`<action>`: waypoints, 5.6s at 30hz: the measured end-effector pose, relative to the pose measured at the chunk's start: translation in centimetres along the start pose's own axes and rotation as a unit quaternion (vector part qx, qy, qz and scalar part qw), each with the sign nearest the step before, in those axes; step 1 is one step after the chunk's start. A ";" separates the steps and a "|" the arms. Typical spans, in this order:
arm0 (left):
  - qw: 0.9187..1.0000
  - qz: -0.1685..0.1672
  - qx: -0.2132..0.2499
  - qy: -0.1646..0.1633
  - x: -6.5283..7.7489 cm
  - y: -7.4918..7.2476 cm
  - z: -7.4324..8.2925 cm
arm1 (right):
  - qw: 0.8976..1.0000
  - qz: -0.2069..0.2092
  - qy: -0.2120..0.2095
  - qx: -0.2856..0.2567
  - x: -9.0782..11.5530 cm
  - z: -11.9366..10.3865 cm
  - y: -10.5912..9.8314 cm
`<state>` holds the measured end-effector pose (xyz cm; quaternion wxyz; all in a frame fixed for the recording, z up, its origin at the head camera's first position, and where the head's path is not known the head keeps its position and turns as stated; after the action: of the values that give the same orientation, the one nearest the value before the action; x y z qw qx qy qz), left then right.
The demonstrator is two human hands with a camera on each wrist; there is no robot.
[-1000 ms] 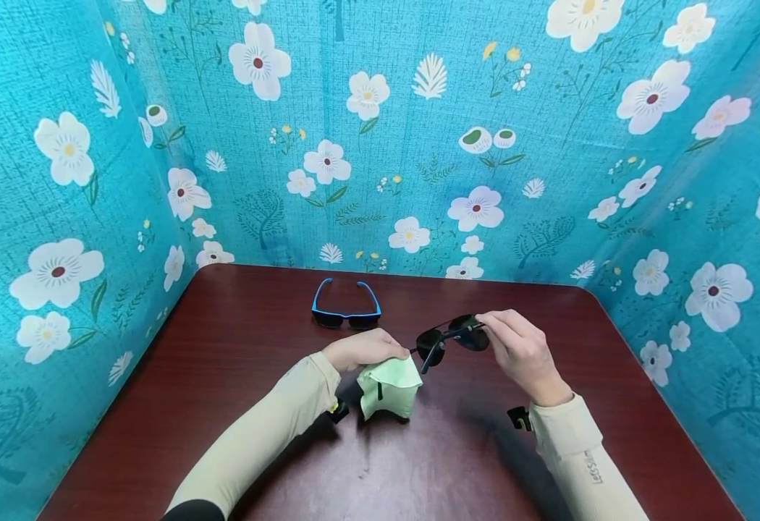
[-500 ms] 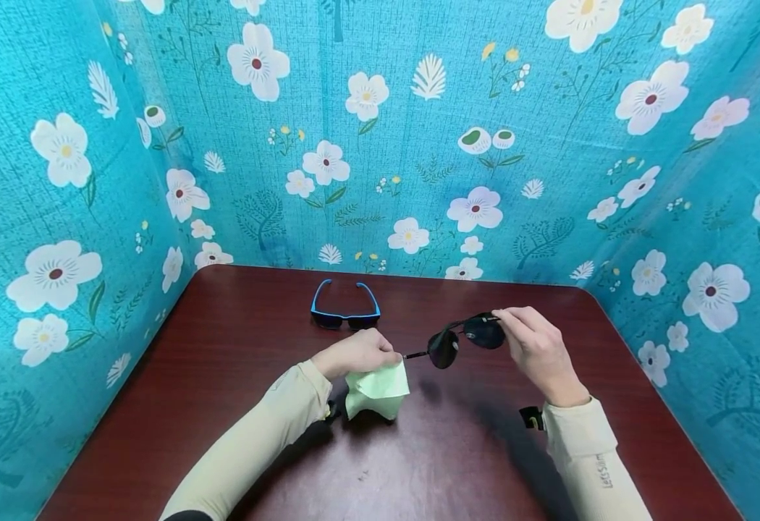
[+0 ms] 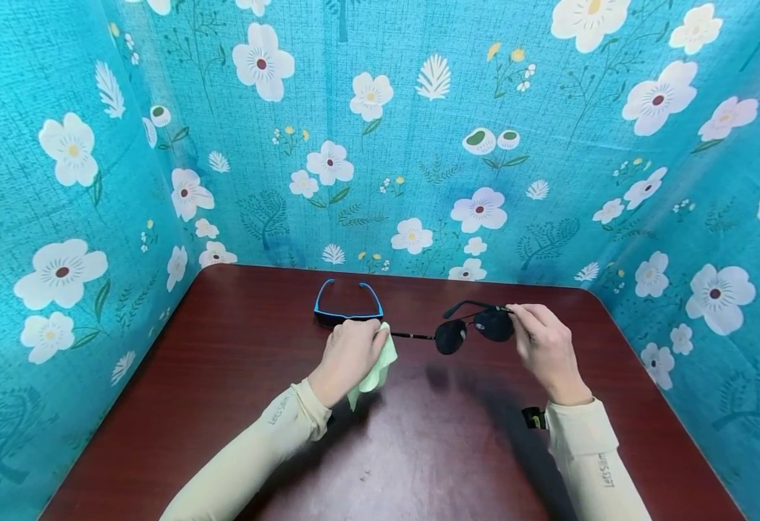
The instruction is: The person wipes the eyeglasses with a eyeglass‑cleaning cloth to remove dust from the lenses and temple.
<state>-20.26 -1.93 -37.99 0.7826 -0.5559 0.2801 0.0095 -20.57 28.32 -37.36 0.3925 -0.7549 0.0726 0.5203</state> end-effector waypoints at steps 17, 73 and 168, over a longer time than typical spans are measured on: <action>0.855 -0.002 0.471 -0.215 -0.9 1.1 -6.6 | 0.995 0.046 0.073 -0.056 0.4 0.2 -0.3; 0.955 0.181 -0.079 0.223 0.5 1.6 1.7 | 0.962 0.251 0.056 -0.095 -0.8 -4.6 4.0; 0.924 0.184 -0.212 0.260 -0.7 1.8 3.9 | 0.940 0.290 0.051 -0.171 0.0 -3.5 4.8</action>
<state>-19.80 2.37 -38.32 0.5307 -0.6305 0.5624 0.0672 -20.47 22.69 -39.26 0.0852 -0.7826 0.2185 0.5767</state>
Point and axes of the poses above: each hand's wrist, its own x-axis away from the middle knuckle, its own y-axis out of the palm, z = x × y, the point moved 2 cm from there along -x, towards the middle knuckle, and after that the axes turned 10 degrees about -x, right-handed, at the moved point
